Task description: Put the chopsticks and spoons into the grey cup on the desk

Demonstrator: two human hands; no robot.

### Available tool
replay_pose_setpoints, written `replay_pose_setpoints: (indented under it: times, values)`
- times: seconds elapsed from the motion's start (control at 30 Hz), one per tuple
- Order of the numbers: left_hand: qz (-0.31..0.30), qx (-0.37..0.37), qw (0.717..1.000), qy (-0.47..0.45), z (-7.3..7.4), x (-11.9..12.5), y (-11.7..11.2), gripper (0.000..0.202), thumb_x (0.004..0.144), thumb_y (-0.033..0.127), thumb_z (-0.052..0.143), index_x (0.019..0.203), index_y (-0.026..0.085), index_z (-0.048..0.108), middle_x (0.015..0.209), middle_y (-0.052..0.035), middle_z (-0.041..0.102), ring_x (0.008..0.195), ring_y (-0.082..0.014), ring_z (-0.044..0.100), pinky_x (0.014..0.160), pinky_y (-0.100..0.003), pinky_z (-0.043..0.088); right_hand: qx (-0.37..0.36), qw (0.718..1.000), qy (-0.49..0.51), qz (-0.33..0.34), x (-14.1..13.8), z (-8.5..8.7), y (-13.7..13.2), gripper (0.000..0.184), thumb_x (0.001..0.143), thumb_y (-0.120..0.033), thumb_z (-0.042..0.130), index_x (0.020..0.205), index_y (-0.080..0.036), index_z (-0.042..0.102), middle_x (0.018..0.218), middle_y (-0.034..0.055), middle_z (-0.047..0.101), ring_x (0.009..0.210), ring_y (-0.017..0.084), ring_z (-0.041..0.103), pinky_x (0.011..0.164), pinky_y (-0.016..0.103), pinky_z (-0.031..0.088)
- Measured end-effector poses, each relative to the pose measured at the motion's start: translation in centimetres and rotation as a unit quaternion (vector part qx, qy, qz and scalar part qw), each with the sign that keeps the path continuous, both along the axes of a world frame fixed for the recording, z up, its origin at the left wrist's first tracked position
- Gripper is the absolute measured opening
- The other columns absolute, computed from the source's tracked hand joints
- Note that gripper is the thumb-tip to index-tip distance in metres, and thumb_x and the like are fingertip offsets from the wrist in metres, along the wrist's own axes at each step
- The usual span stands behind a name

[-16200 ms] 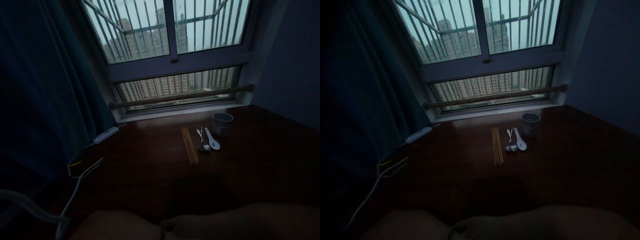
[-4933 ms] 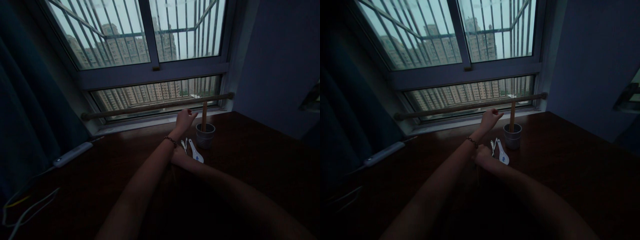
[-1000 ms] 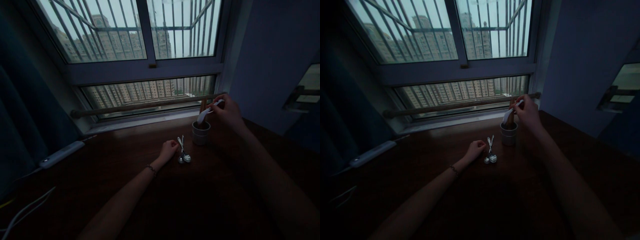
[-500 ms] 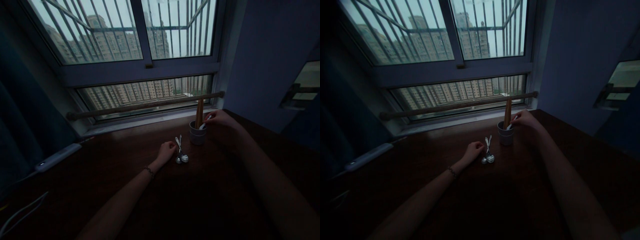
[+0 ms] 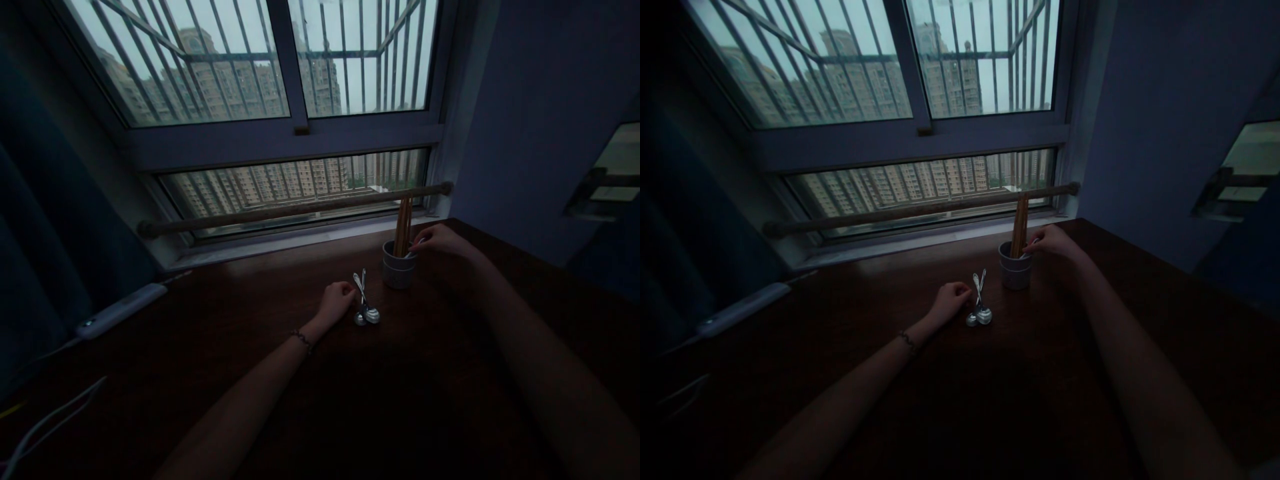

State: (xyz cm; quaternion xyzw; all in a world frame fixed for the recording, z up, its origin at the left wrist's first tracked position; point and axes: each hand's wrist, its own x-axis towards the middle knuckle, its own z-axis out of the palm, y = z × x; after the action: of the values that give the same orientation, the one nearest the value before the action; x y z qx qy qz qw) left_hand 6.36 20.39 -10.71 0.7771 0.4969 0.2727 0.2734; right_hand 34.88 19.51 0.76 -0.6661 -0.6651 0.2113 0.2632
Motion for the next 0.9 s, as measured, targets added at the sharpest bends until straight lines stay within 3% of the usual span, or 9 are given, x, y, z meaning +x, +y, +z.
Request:
replay_pose_setpoints:
  times: [0.27, 0.33, 0.4, 0.47, 0.53, 0.6, 0.67, 0.77, 0.9]
  values:
    - [-0.002, 0.002, 1.000, 0.007, 0.1, 0.1, 0.0, 0.019, 0.075, 0.027, 0.047, 0.075, 0.015, 0.062, 0.068, -0.0016, 0.061, 0.063, -0.0124, 0.055, 0.055, -0.023, 0.036, 0.012, 1.000, -0.026, -0.012, 0.2, -0.3, 0.5, 0.030, 0.063, -0.034, 0.067, 0.079, -0.009, 0.064, 0.073, 0.0043, 0.060, 0.068, 0.012, 0.052, 0.061, 0.022, 0.035]
    - [0.002, 0.000, 1.000, 0.010, 0.0, 0.1, 0.0, 0.018, 0.075, 0.027, 0.048, 0.075, 0.016, 0.062, 0.067, -0.0015, 0.061, 0.062, -0.0126, 0.055, 0.054, -0.023, 0.036, 0.098, 0.991, -0.063, -0.058, -0.9, 0.5, -0.1, 0.029, 0.064, -0.035, 0.066, 0.081, -0.011, 0.064, 0.078, 0.0048, 0.060, 0.071, 0.013, 0.054, 0.063, 0.023, 0.036]
    - [-0.002, -0.007, 1.000, 0.004, 0.0, 0.1, 0.0, 0.018, 0.075, 0.027, 0.048, 0.076, 0.016, 0.062, 0.066, -0.0008, 0.060, 0.061, -0.0124, 0.055, 0.053, -0.023, 0.036, 0.238, 0.959, -0.118, -0.101, -3.0, 1.4, -1.1, 0.026, 0.067, -0.033, 0.064, 0.083, -0.012, 0.063, 0.083, 0.0049, 0.060, 0.072, 0.013, 0.054, 0.063, 0.024, 0.036]
    - [-0.007, -0.013, 1.000, -0.002, -0.1, 0.1, 0.0, 0.017, 0.075, 0.027, 0.049, 0.075, 0.017, 0.062, 0.065, 0.0000, 0.060, 0.060, -0.0120, 0.055, 0.053, -0.023, 0.036, 0.305, 0.938, -0.151, -0.070, -6.1, 1.5, -2.3, 0.016, 0.074, -0.028, 0.055, 0.078, -0.014, 0.063, 0.078, 0.0030, 0.060, 0.070, 0.013, 0.053, 0.063, 0.024, 0.035]
    - [-0.012, -0.011, 1.000, -0.007, 0.0, 0.1, 0.0, 0.016, 0.074, 0.027, 0.049, 0.074, 0.017, 0.062, 0.064, 0.0004, 0.060, 0.059, -0.0117, 0.055, 0.052, -0.022, 0.036, 0.247, 0.963, -0.111, -0.002, -9.3, 0.4, -3.1, 0.015, 0.075, -0.026, 0.053, 0.077, -0.014, 0.063, 0.071, 0.0018, 0.059, 0.066, 0.010, 0.052, 0.061, 0.021, 0.034]
    - [-0.012, -0.003, 1.000, -0.008, 0.0, 0.1, 0.0, 0.016, 0.074, 0.027, 0.050, 0.074, 0.016, 0.062, 0.063, 0.0003, 0.060, 0.059, -0.0116, 0.055, 0.053, -0.022, 0.036, 0.109, 0.982, -0.146, 0.049, -12.0, -2.0, -3.2, 0.013, 0.073, -0.023, 0.053, 0.073, -0.013, 0.063, 0.071, 0.0040, 0.059, 0.065, 0.011, 0.052, 0.057, 0.021, 0.033]
    - [-0.006, 0.002, 1.000, -0.004, 0.0, 0.1, -0.1, 0.016, 0.074, 0.027, 0.051, 0.074, 0.016, 0.062, 0.064, -0.0002, 0.060, 0.060, -0.0119, 0.054, 0.053, -0.023, 0.035, 0.053, 0.986, -0.152, 0.049, -13.4, -4.9, -2.8, 0.016, 0.069, -0.027, 0.057, 0.069, -0.011, 0.061, 0.069, 0.0074, 0.059, 0.062, 0.013, 0.053, 0.053, 0.022, 0.031]
    - [0.001, 0.004, 1.000, 0.004, 0.1, 0.1, -0.1, 0.016, 0.073, 0.027, 0.052, 0.075, 0.015, 0.062, 0.066, -0.0012, 0.061, 0.062, -0.0125, 0.055, 0.055, -0.023, 0.036, 0.003, 0.990, -0.139, 0.031, -13.8, -8.2, -1.8, 0.024, 0.068, -0.034, 0.059, 0.069, -0.010, 0.060, 0.072, 0.0103, 0.059, 0.064, 0.016, 0.055, 0.048, 0.022, 0.029]
    - [-0.007, 0.008, 1.000, 0.007, 0.2, 0.1, 0.0, 0.016, 0.073, 0.025, 0.051, 0.075, 0.015, 0.062, 0.070, -0.0022, 0.062, 0.065, -0.0129, 0.055, 0.057, -0.023, 0.037, -0.049, 0.993, -0.097, 0.053, -13.2, -9.3, -1.3, 0.028, 0.067, -0.037, 0.060, 0.070, -0.010, 0.060, 0.072, 0.0084, 0.060, 0.064, 0.013, 0.055, 0.047, 0.020, 0.030]
